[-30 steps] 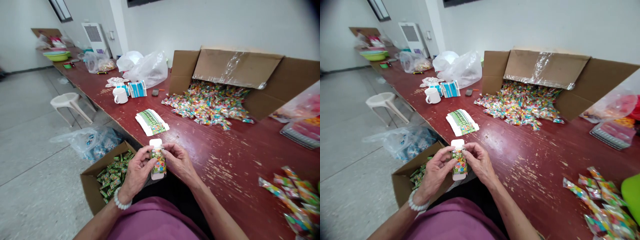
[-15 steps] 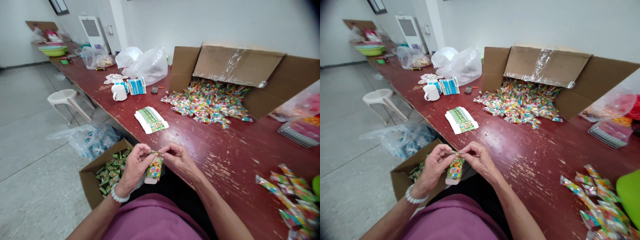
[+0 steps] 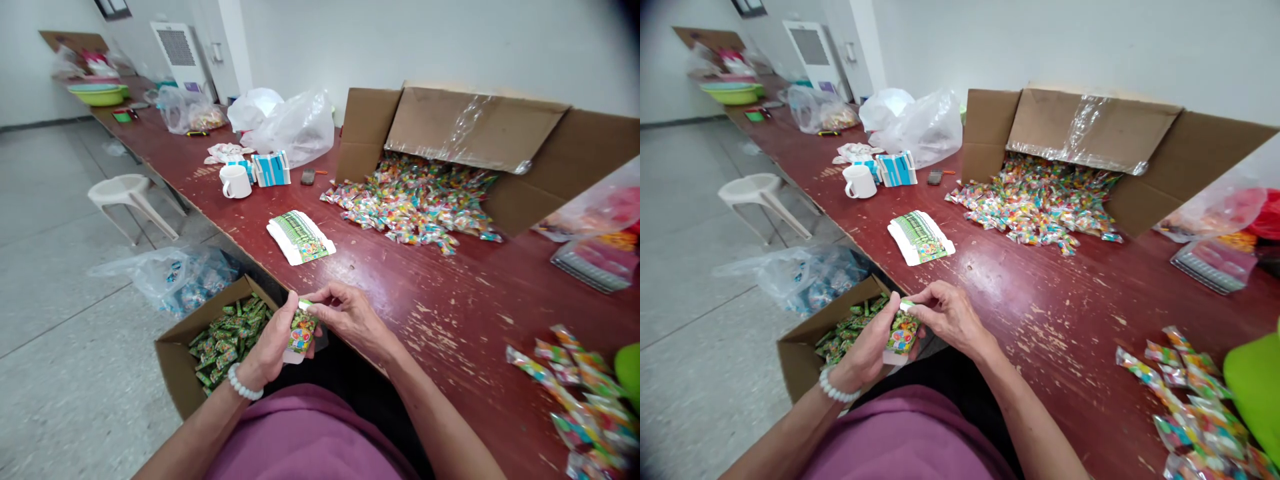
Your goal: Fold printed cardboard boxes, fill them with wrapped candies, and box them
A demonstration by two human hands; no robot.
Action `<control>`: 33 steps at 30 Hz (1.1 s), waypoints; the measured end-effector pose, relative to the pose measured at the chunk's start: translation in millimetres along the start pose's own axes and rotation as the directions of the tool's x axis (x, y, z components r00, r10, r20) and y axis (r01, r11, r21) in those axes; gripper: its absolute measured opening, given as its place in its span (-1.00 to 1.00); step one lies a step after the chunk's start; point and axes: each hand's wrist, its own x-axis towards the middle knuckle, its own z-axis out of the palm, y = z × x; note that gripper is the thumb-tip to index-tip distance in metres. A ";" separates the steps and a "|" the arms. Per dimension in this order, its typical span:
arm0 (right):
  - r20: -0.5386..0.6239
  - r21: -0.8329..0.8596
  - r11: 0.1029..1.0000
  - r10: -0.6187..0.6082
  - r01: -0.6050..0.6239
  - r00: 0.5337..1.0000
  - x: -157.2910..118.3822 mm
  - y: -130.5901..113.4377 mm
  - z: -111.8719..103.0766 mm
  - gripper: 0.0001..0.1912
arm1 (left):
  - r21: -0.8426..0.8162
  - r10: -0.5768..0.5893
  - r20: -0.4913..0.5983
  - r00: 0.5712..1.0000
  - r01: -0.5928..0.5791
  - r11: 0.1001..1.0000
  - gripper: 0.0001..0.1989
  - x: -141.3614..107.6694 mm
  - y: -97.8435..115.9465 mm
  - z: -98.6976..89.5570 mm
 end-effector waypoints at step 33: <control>-0.307 -0.905 0.345 -0.121 -0.250 0.944 131.7 31.3 -139.6 -0.41 | -0.122 -0.126 -0.079 0.989 0.116 0.986 -0.42 6.9 -14.6 -17.0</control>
